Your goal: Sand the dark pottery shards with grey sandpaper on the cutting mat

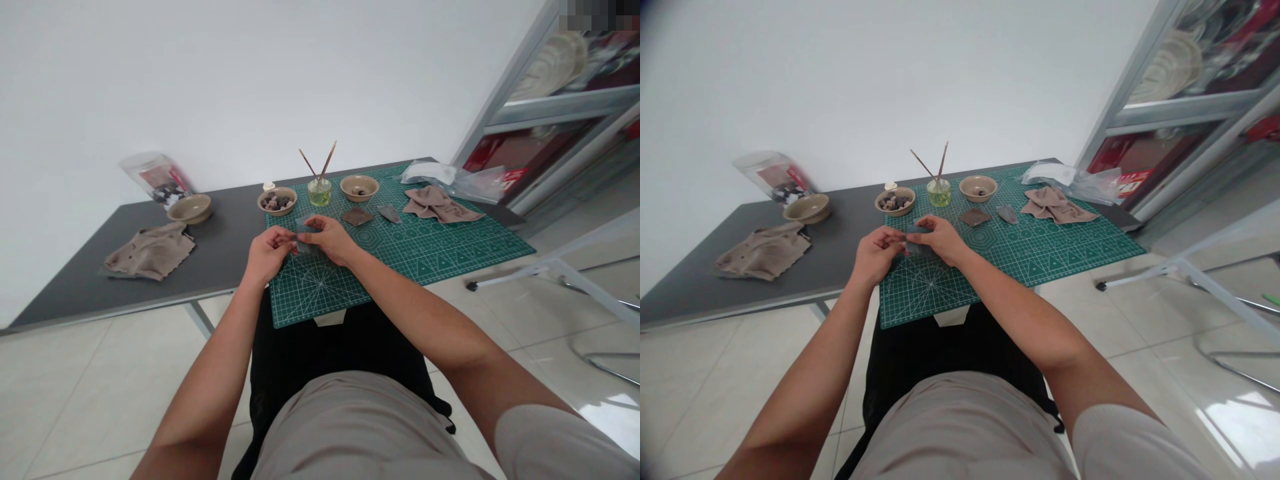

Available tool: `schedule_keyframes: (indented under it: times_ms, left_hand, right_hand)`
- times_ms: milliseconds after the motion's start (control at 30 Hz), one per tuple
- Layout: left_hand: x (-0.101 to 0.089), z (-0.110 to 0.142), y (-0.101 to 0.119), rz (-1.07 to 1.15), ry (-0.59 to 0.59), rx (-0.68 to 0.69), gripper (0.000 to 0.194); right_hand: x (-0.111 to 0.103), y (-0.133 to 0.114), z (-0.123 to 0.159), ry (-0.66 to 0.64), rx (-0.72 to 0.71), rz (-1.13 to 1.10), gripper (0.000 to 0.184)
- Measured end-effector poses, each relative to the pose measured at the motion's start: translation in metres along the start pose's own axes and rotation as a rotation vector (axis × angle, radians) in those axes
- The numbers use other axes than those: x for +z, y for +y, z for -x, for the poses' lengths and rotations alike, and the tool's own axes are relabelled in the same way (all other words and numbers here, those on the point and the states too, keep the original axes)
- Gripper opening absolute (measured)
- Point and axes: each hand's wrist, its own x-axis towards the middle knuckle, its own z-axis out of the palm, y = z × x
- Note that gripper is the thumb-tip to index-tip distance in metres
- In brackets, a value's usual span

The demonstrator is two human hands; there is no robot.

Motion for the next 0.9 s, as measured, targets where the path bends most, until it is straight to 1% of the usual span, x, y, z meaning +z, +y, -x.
schedule_keyframes:
  times_ms: [100, 200, 333, 467, 533, 667, 800, 900]
  left_hand:
    - [0.0017, 0.0004, 0.0014, -0.046, 0.018, 0.022, 0.011]
    - [0.0023, 0.0002, 0.0023, -0.050, 0.024, 0.007, 0.013]
    - [0.0021, -0.0006, 0.0029, -0.002, 0.024, -0.028, 0.014]
    - [0.0008, -0.0012, 0.0027, 0.007, 0.028, -0.019, 0.013]
    - [-0.0006, -0.0018, 0.0015, 0.019, 0.012, -0.023, 0.013]
    - [-0.0033, -0.0033, -0.0020, 0.065, -0.024, -0.031, 0.016]
    - [-0.0035, -0.0040, -0.0047, 0.134, 0.066, 0.024, 0.023]
    - [-0.0026, -0.0042, -0.0065, 0.189, 0.113, 0.021, 0.028]
  right_hand:
    - [0.0002, -0.0006, 0.0010, -0.035, 0.033, 0.075, 0.044]
    - [-0.0011, 0.0004, 0.0010, -0.022, 0.025, 0.122, 0.040]
    - [-0.0020, 0.0020, 0.0005, 0.014, -0.004, 0.099, 0.039]
    - [-0.0017, 0.0012, 0.0014, -0.034, 0.008, 0.083, 0.038]
    - [-0.0019, 0.0011, 0.0017, -0.042, 0.021, 0.086, 0.039]
    - [-0.0023, 0.0020, 0.0003, -0.003, 0.033, 0.044, 0.042]
    - [-0.0023, 0.0018, -0.0016, 0.002, 0.044, -0.049, 0.042]
    - [-0.0036, 0.0022, -0.0028, 0.015, 0.055, -0.104, 0.044]
